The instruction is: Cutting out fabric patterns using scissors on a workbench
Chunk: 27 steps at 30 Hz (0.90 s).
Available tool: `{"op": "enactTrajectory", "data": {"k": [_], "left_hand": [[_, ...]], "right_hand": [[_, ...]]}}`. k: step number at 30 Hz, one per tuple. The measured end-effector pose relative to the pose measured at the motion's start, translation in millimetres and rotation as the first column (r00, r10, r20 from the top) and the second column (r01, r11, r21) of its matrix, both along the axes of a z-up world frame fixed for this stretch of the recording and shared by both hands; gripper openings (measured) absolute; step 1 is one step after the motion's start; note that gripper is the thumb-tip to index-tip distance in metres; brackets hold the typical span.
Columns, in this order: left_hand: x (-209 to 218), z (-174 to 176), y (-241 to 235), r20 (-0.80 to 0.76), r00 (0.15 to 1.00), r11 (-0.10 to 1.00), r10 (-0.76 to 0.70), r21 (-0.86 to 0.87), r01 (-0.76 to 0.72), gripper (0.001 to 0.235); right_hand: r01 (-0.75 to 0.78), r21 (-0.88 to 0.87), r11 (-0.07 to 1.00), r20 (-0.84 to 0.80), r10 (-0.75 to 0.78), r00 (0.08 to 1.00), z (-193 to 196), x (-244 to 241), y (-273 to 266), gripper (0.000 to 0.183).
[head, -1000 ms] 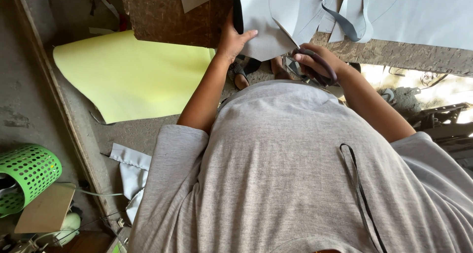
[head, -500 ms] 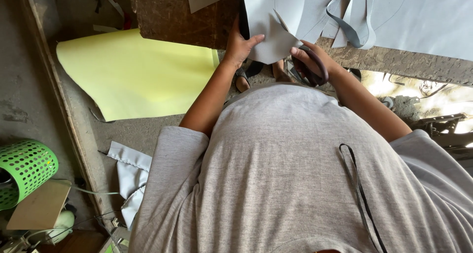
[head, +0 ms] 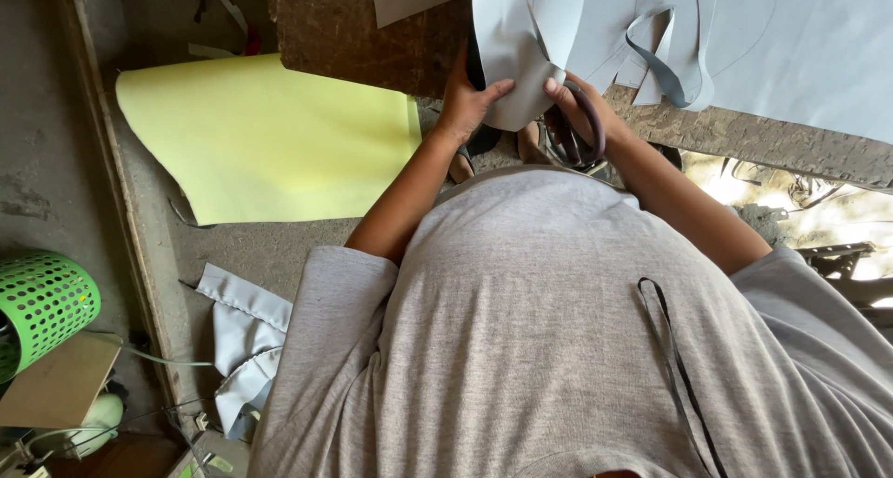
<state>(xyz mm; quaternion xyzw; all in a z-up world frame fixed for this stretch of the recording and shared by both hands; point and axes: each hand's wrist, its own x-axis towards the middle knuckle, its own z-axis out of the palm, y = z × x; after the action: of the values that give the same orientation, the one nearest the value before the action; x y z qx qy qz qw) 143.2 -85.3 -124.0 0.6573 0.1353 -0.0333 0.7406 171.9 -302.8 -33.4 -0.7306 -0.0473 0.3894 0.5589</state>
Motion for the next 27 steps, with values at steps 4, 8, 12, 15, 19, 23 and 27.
{"op": "enactTrajectory", "data": {"k": [4, 8, 12, 15, 19, 23, 27], "left_hand": [[-0.3, -1.4, -5.8, -0.008, 0.999, 0.998, 0.054, -0.024, -0.054, 0.080], [-2.3, 1.9, -9.5, 0.076, 0.996, 0.999, 0.049, -0.012, -0.048, 0.076], [-2.6, 7.0, -12.7, 0.062, 0.996, 0.997, 0.062, -0.044, -0.059, 0.079], [-4.0, 1.2, -19.5, 0.071, 0.992, 0.993, 0.106, -0.060, -0.102, 0.074], [-7.3, -13.9, -26.8, 0.108, 0.989, 0.993, 0.099, -0.072, -0.091, 0.078], [-10.2, 11.0, -20.5, 0.065, 0.991, 0.956, -0.120, -0.263, 0.133, 0.082], [9.0, 40.4, 42.8, 0.104, 0.863, 0.812, -0.495, -0.299, 0.502, 0.085]], "right_hand": [[0.118, -0.107, 0.987, 0.000, -0.119, 0.993, 11.5, -4.8, 13.8, 0.063], [0.131, 0.071, 0.989, -0.055, -0.127, 0.990, 21.4, 2.5, 25.3, 0.070], [0.258, -0.030, 0.966, -0.063, -0.260, 0.964, 13.5, 1.0, 29.5, 0.061], [0.236, -0.067, 0.969, 0.042, -0.234, 0.971, 10.2, 3.4, 32.7, 0.061], [0.254, -0.074, 0.964, 0.053, -0.251, 0.967, 20.2, 10.1, 36.6, 0.063], [0.284, -0.093, 0.954, 0.151, -0.268, 0.952, 17.3, 12.5, 26.5, 0.052], [0.131, 0.083, 0.988, 0.195, -0.145, 0.970, 50.0, 20.6, -2.6, 0.050]]}}
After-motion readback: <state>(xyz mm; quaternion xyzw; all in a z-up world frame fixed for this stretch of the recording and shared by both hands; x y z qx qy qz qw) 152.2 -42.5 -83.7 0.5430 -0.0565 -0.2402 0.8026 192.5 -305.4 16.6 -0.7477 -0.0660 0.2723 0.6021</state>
